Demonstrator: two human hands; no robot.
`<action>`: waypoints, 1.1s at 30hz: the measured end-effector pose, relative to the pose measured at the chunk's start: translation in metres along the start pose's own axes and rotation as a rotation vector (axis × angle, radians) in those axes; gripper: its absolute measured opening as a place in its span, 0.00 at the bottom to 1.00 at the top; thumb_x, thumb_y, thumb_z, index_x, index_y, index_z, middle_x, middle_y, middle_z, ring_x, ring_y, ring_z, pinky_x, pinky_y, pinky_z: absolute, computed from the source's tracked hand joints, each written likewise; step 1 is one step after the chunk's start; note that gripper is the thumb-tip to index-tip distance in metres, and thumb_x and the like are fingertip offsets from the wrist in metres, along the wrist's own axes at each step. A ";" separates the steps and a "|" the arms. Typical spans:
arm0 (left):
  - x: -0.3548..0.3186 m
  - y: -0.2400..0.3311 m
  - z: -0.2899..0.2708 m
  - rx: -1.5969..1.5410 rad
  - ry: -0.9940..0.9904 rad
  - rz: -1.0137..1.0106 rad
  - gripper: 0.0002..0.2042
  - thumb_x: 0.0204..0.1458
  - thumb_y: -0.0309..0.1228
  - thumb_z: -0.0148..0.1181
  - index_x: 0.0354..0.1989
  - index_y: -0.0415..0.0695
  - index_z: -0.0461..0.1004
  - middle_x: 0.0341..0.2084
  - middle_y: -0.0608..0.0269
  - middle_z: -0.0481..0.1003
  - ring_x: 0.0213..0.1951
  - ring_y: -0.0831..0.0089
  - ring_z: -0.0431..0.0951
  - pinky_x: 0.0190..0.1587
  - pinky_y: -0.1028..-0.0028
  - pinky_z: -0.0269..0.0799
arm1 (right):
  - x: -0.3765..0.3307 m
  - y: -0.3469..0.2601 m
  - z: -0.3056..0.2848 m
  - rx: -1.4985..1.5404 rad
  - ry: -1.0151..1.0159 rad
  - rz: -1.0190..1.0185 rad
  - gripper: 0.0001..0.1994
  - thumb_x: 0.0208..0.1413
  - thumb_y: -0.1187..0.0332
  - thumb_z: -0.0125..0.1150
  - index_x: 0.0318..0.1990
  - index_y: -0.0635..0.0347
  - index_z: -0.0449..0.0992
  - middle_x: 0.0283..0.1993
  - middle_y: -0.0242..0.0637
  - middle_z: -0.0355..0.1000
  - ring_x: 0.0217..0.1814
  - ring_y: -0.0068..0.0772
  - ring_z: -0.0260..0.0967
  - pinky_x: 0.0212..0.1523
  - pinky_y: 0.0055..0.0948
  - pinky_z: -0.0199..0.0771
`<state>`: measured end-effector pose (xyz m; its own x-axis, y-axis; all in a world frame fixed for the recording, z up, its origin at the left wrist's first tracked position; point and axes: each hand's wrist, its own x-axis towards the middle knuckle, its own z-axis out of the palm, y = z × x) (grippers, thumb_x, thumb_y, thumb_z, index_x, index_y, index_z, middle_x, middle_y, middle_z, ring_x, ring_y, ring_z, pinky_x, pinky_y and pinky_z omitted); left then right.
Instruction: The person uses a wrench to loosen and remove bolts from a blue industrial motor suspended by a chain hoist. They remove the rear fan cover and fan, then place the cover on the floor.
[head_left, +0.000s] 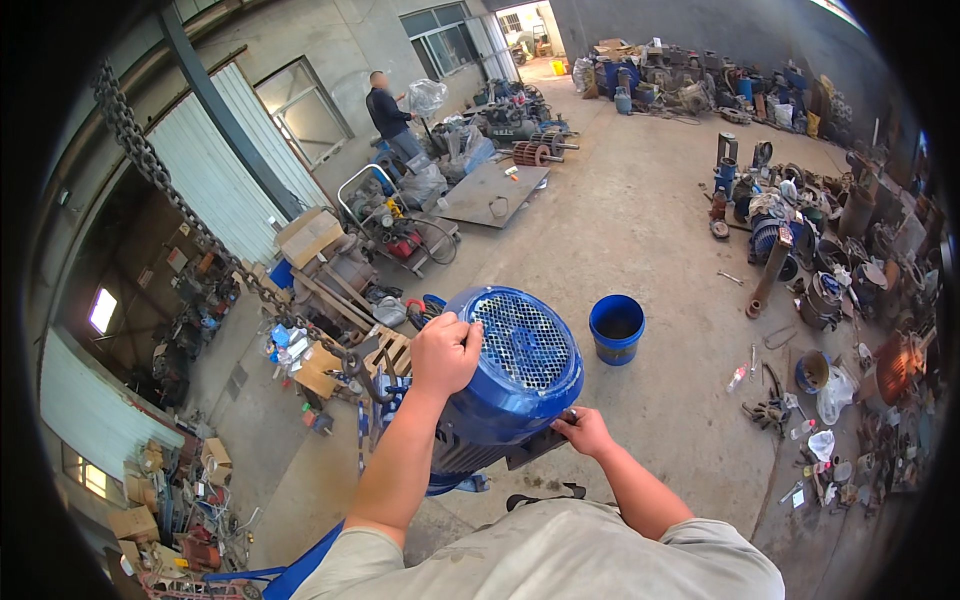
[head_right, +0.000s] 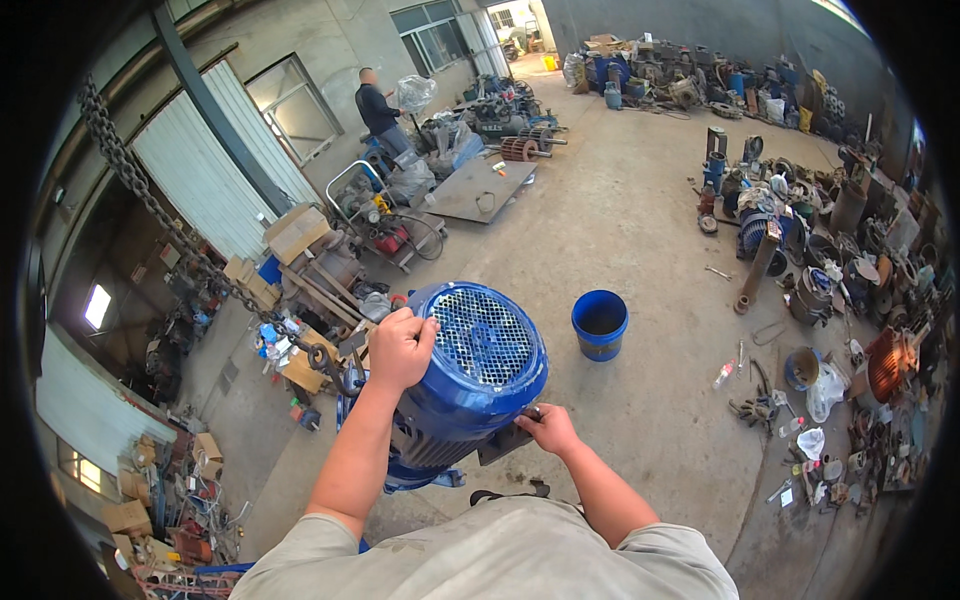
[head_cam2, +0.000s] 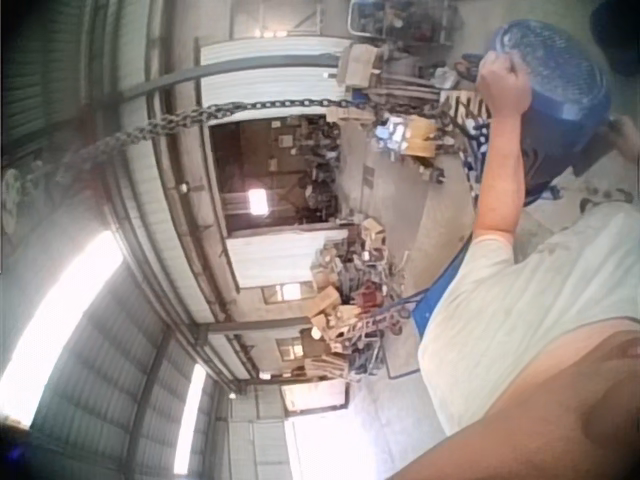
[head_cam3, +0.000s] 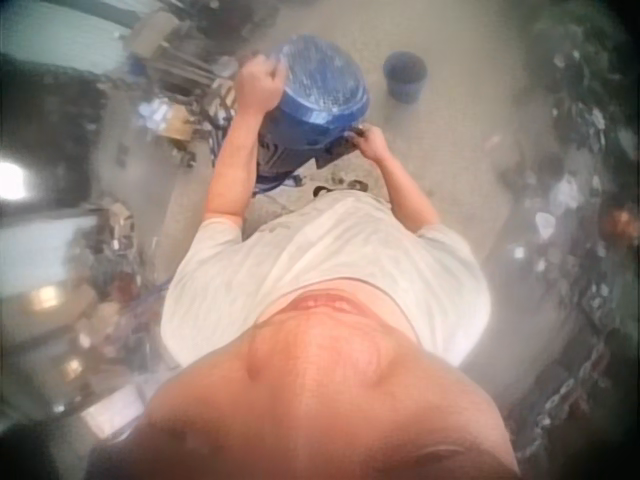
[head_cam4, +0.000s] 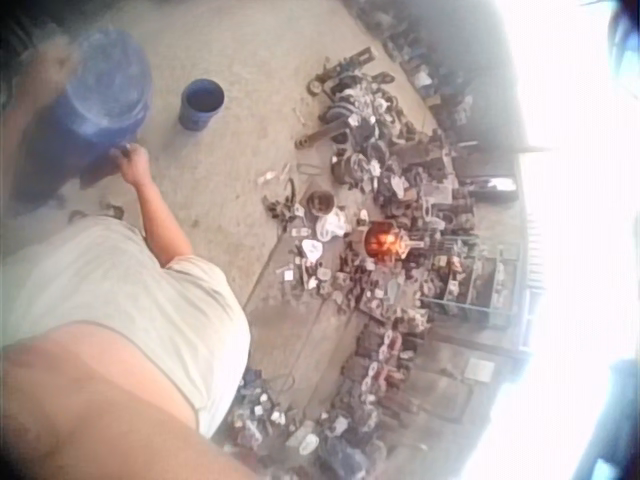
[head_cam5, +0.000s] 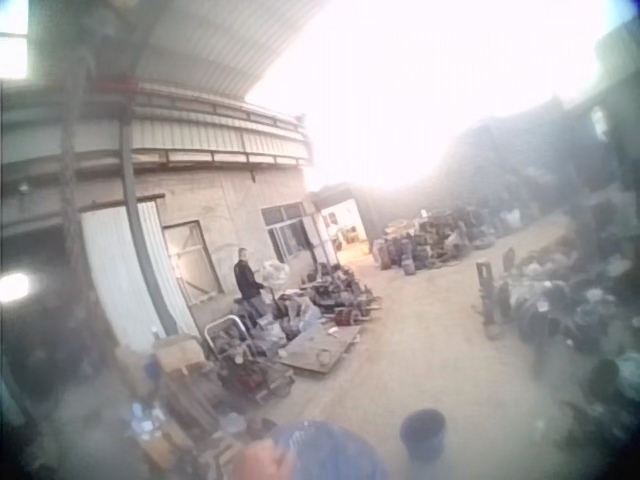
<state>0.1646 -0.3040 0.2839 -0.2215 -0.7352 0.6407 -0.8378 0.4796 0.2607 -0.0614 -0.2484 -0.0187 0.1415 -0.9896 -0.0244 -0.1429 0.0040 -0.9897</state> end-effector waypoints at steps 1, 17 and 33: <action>0.000 0.000 0.000 -0.004 0.001 -0.002 0.13 0.59 0.33 0.66 0.23 0.42 0.83 0.19 0.56 0.69 0.25 0.55 0.75 0.28 0.58 0.68 | 0.000 -0.001 0.002 0.018 0.019 0.001 0.13 0.55 0.63 0.79 0.32 0.64 0.83 0.26 0.38 0.79 0.27 0.27 0.72 0.33 0.34 0.75; 0.000 -0.009 0.007 -0.051 0.030 0.049 0.17 0.60 0.36 0.64 0.19 0.41 0.78 0.19 0.58 0.69 0.28 0.54 0.76 0.31 0.56 0.71 | -0.011 -0.034 0.000 -0.100 0.059 0.160 0.09 0.63 0.67 0.70 0.44 0.63 0.86 0.36 0.31 0.82 0.37 0.22 0.74 0.42 0.30 0.75; 0.002 -0.003 0.002 -0.018 0.002 0.022 0.17 0.59 0.38 0.64 0.19 0.43 0.80 0.22 0.58 0.75 0.32 0.54 0.80 0.34 0.55 0.76 | -0.011 -0.053 -0.007 0.070 -0.017 0.327 0.09 0.61 0.64 0.69 0.35 0.62 0.84 0.26 0.30 0.76 0.25 0.20 0.66 0.27 0.25 0.65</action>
<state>0.1655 -0.3081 0.2827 -0.2387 -0.7233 0.6479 -0.8237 0.5042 0.2594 -0.0620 -0.2389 0.0346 0.1161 -0.9318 -0.3440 -0.1158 0.3313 -0.9364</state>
